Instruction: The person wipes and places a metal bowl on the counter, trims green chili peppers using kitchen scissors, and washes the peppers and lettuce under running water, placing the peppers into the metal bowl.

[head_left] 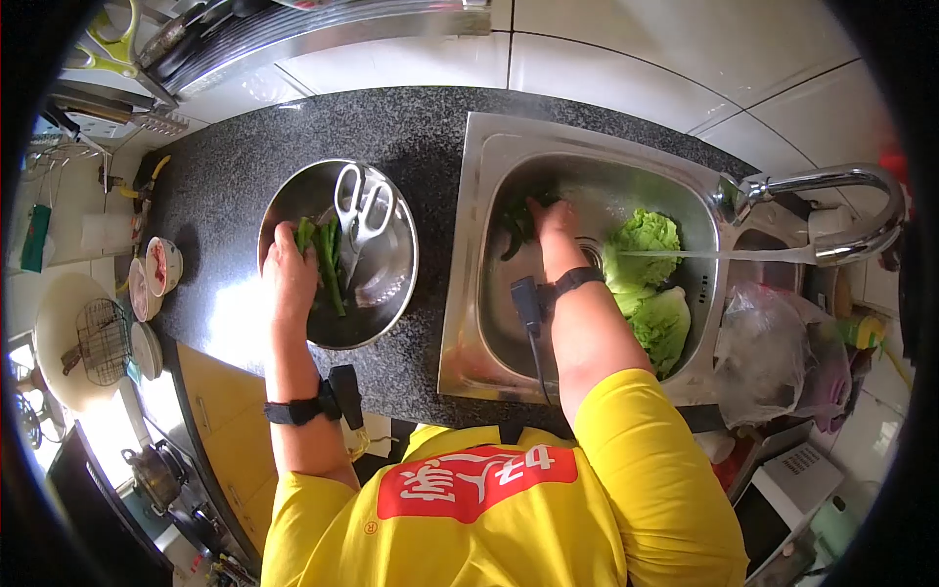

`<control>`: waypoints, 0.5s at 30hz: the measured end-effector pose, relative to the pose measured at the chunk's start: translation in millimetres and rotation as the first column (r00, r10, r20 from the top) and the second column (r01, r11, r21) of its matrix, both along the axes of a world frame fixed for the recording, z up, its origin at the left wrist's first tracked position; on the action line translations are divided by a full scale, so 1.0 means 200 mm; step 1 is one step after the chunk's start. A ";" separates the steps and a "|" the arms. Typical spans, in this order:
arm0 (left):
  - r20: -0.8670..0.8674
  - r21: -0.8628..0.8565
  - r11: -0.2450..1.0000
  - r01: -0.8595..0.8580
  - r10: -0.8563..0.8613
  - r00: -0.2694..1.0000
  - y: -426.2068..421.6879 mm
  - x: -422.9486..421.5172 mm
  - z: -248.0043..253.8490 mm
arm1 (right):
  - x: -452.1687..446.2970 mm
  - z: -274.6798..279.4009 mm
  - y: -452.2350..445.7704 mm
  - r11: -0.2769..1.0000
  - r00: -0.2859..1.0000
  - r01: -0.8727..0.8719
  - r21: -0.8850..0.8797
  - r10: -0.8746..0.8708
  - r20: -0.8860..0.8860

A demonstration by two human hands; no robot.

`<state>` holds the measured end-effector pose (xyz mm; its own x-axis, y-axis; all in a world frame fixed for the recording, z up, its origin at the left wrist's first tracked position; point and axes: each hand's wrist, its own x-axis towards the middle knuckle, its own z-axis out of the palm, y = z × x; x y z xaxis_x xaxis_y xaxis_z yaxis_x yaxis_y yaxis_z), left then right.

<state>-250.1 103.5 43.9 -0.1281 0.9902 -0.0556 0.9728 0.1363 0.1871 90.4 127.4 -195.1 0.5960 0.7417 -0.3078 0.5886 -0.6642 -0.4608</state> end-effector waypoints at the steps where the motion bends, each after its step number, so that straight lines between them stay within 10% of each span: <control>1: -0.014 -0.054 0.999 0.005 -0.006 1.000 -0.01 0.01 0.01 | -0.03 0.14 -0.02 1.000 1.000 0.008 0.015 -0.008 -0.019; 8: -0.025 0.149 0.982 0.117 -0.114 0.993 -0.04 0.05 0.16 | -0.07 0.19 -0.09 0.998 0.989 -0.031 0.050 0.037 -0.144; 10: 0.086 0.306 0.947 0.102 -0.134 0.987 -0.08 0.16 0.28 | -0.10 0.11 -0.12 0.932 0.920 -0.347 0.107 0.316 0.231; 15: 0.439 0.302 0.937 0.177 -0.302 0.846 -0.21 0.50 0.46 | -0.05 0.20 -0.22 0.980 0.973 -0.195 0.032 0.197 -0.121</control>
<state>-149.7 62.0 135.2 0.0949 0.9760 0.1960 0.7537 -0.1991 0.6263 80.2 82.7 -154.9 0.3965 0.8470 -0.3540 0.6444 -0.5315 -0.5498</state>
